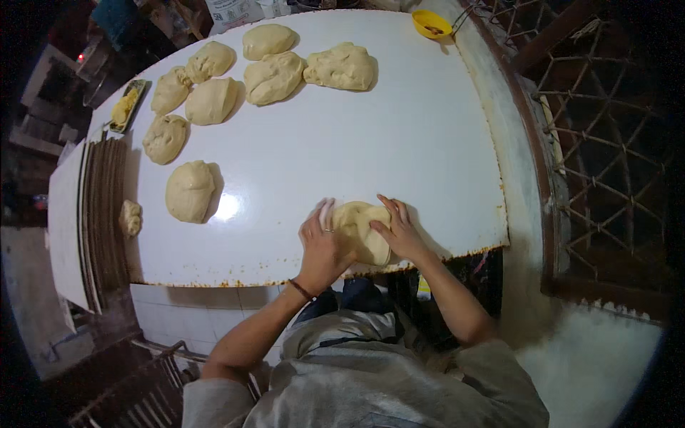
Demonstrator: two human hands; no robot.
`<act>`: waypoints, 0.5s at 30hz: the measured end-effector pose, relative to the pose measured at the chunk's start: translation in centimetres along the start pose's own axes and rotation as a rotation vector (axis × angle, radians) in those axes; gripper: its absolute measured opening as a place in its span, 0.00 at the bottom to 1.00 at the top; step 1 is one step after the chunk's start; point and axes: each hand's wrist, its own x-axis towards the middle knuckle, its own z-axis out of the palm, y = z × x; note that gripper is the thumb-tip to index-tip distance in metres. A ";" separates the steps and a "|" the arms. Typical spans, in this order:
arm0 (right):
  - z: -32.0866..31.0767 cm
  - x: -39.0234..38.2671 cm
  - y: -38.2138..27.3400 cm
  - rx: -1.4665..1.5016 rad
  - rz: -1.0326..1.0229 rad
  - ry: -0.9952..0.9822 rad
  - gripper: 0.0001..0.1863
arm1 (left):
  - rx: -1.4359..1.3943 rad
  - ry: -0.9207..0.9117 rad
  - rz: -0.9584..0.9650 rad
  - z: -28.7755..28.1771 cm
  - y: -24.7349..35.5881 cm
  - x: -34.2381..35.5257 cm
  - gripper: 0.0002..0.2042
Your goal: The person cuts portions of dough using a knife and shapes them into rounded mounds by hand on a white counter.
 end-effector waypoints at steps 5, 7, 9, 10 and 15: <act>-3.9 13.3 5.0 0.020 0.084 0.040 0.25 | 0.619 -0.497 0.311 5.6 1.5 9.6 0.49; -4.4 14.0 11.5 0.334 0.188 0.082 0.21 | 0.410 -0.665 0.090 4.4 2.8 15.9 0.43; -3.5 12.1 13.0 0.529 0.052 0.091 0.20 | -0.001 -0.641 -0.239 3.0 0.1 19.6 0.35; -2.8 10.7 12.8 0.763 0.129 -0.104 0.25 | -0.351 -0.557 -0.392 2.4 -2.6 19.2 0.31; -0.3 9.3 0.1 0.949 0.201 -0.024 0.39 | -1.095 -0.171 -0.546 0.1 -5.8 14.0 0.24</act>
